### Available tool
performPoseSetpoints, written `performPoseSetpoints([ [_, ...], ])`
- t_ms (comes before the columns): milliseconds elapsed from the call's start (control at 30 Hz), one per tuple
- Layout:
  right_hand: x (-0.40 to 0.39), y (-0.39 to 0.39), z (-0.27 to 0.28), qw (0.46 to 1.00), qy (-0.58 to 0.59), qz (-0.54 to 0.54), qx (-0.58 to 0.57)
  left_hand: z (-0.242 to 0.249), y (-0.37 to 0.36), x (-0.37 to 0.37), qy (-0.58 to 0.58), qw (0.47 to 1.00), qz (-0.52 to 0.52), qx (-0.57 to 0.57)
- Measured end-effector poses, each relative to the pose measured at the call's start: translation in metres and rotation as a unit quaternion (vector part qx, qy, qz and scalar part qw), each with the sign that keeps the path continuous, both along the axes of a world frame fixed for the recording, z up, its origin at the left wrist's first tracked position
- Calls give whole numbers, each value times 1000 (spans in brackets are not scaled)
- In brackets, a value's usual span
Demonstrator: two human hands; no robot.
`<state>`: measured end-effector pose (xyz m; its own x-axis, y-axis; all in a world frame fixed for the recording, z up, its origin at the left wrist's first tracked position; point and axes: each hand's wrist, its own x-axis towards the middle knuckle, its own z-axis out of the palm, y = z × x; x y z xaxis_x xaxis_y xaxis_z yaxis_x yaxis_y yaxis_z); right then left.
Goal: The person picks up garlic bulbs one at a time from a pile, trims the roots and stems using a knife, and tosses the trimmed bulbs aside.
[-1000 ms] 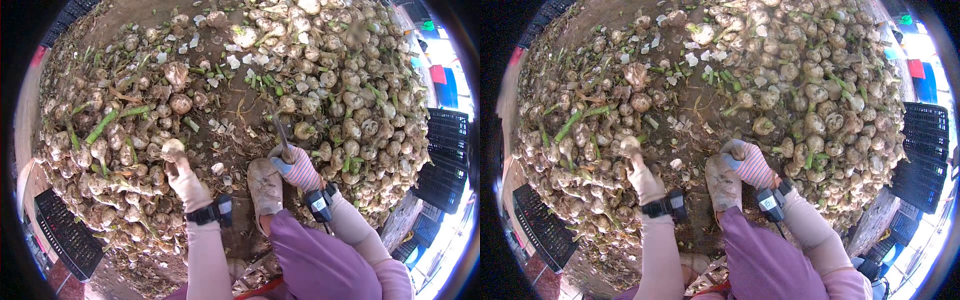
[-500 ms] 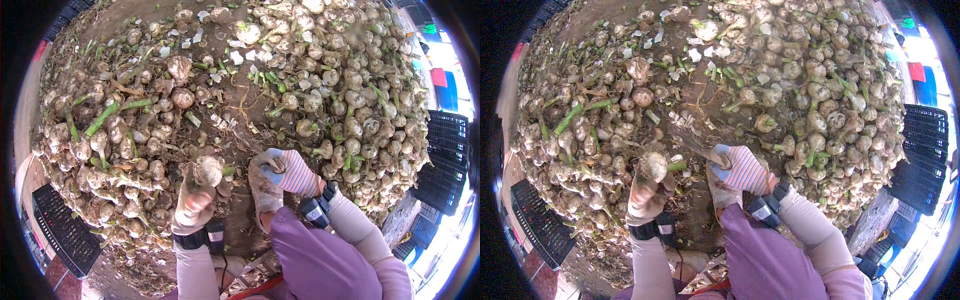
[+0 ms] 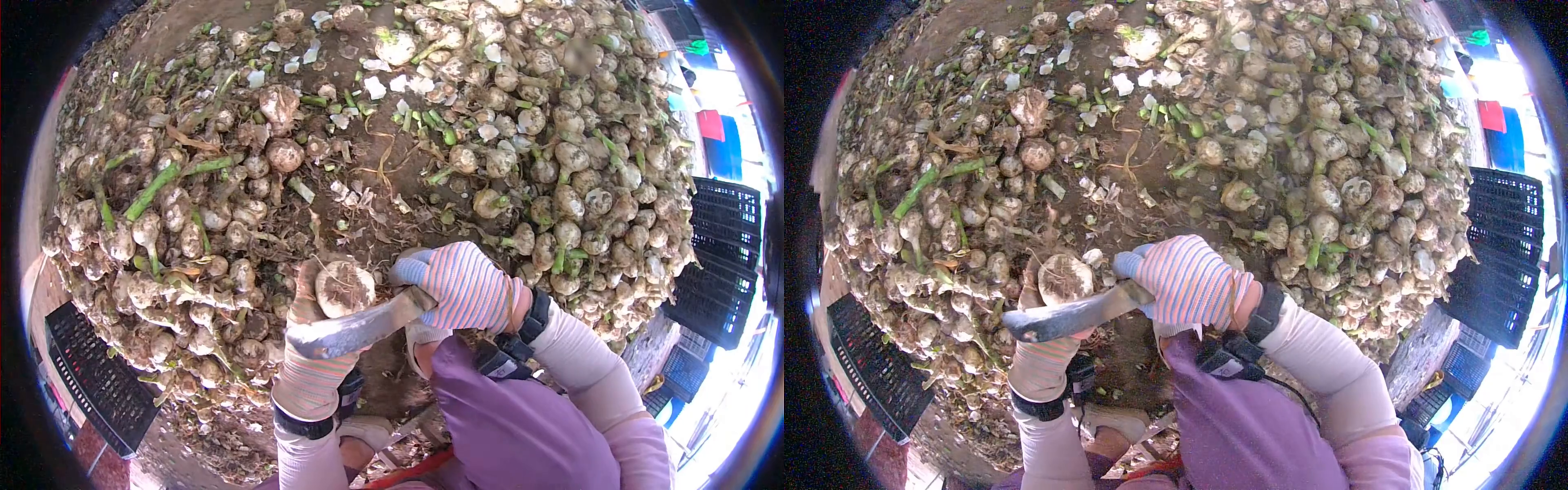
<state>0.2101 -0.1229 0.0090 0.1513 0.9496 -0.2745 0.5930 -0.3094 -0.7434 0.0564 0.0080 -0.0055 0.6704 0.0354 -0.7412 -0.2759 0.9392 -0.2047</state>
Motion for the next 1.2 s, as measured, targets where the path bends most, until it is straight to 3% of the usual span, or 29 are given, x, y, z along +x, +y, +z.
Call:
performPoseSetpoints([
  [67, -1, 1, 1, 1000, -1, 15, 10, 2, -2, 4, -23, 997, 0, -70],
  [333, -1, -10, -30, 998, 21, 16, 61, 15, -12, -4, -46, 993, -87, -64],
  [367, -3, -13, -41, 998, 0, 21, 56, 29, -14, -1, 24, 968, -223, 112],
  [400, -3, -14, -45, 998, -19, 26, 51, 37, -15, 1, 94, 889, -347, 282],
  [433, 1, -16, -44, 997, -42, 43, 57, 38, -13, 0, 49, 983, -176, -13],
  [467, 5, -20, -50, 997, -42, 43, 56, 41, -11, -3, 49, 983, -176, -14],
  [500, 9, -26, -60, 998, -40, 27, 43, 45, -9, -9, 12, 856, -368, 364],
  [533, 15, -30, -68, 999, -39, 11, 30, 48, -8, -12, -29, 559, -487, 671],
  [567, 30, -22, -58, 987, -71, -1, -144, 48, -11, -11, -31, 557, -487, 672],
  [667, 32, -51, -64, 992, -17, -99, -78, 48, -25, -13, -20, 819, -300, 489],
  [700, 27, -51, -54, 994, 17, -111, -18, 46, -17, -9, 25, 715, -370, 592],
  [733, 28, -58, -67, 995, -9, -68, -69, 42, -13, -8, 57, 731, -384, 560],
  [833, 10, -29, -20, 997, 3, -65, -41, 27, -7, -14, 76, 685, -422, 589],
  [900, 2, -17, -9, 998, 40, -5, 45, 12, -2, -17, -77, 439, -394, 804],
  [933, 0, -13, -9, 998, 39, -7, 47, 15, -4, -14, -78, 437, -394, 805],
  [967, -2, -10, -10, 997, 27, 15, 65, 21, -9, -11, -6, 667, -380, 642],
  [1000, -4, -8, -10, 996, 14, 37, 81, 24, -13, -9, 68, 840, -333, 423],
  [1033, -2, -7, -7, 995, 7, 39, 89, 20, -14, -13, -42, 941, -194, 273],
  [1067, -1, -5, -4, 995, 7, 39, 86, 20, -18, -11, -42, 942, -193, 271],
  [1100, -1, -3, -1, 996, -6, 54, 65, 21, -25, -8, -15, 859, -236, 453],
  [1133, 0, -3, 1, 996, -21, 69, 44, 21, -28, -5, 13, 740, -268, 617],
  [1167, 0, -4, -2, 996, -21, 69, 43, 18, -25, -5, 12, 740, -268, 616],
  [1200, 1, -5, -6, 996, -31, 82, 32, 11, -18, -6, 6, 919, -223, 324],
])
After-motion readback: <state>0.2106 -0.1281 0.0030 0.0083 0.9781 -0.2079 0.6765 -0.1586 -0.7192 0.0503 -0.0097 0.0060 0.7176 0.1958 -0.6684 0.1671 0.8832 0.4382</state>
